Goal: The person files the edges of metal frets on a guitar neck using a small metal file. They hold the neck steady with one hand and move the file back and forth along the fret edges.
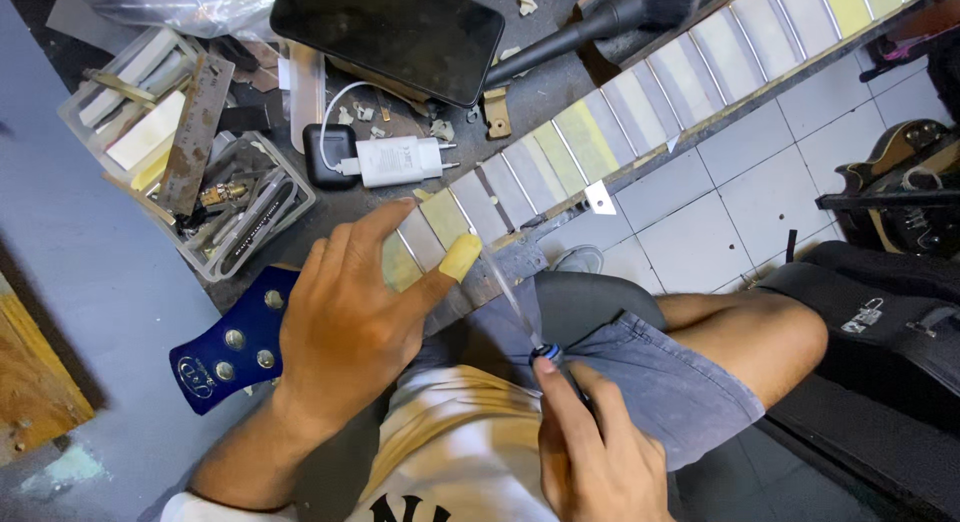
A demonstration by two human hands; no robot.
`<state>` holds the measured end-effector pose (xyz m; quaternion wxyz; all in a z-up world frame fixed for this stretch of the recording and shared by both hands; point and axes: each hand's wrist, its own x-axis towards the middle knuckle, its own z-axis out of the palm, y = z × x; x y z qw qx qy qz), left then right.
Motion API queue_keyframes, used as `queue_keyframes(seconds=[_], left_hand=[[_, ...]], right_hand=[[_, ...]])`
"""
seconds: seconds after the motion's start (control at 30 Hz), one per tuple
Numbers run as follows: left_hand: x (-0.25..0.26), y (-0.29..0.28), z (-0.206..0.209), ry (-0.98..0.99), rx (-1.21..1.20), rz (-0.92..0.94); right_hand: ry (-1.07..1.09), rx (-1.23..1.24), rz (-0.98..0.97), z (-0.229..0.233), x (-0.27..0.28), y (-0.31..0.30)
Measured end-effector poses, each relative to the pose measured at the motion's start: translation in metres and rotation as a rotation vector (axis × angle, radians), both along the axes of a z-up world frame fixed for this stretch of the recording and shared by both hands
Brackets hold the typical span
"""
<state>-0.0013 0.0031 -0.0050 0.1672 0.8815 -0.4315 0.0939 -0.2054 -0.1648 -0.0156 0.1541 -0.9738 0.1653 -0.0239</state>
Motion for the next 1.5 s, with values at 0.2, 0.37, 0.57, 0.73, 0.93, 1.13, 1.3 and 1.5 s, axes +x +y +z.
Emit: queue_keyframes(seconds=[0.2, 0.37, 0.57, 0.73, 0.93, 1.13, 1.3, 1.5], left_hand=[[-0.003, -0.003, -0.001, -0.042, -0.011, 0.022], [-0.002, 0.000, -0.004, 0.011, 0.035, 0.031], [0.000, -0.003, -0.005, 0.013, 0.023, 0.055], [0.002, 0.004, -0.002, 0.039, -0.121, -0.006], [0.001, 0.004, -0.002, 0.106, 0.015, -0.010], [0.002, 0.000, -0.002, 0.075, 0.009, -0.004], [0.001, 0.004, -0.002, 0.105, -0.047, -0.023], [0.001, 0.002, -0.001, 0.069, 0.021, 0.003]], right_hand=[[-0.117, 0.150, 0.170, 0.007, 0.074, 0.000], [-0.099, 0.125, 0.165, 0.010, 0.016, -0.009], [-0.014, 0.047, 0.236, 0.005, 0.059, 0.000], [-0.075, 0.085, 0.220, 0.001, 0.064, 0.009], [-0.061, 0.028, 0.157, -0.013, 0.010, -0.003], [-0.128, 0.037, 0.204, -0.008, 0.045, -0.002], [0.050, 0.149, 0.174, 0.008, 0.074, 0.004], [-0.016, 0.073, 0.139, -0.022, 0.001, -0.007]])
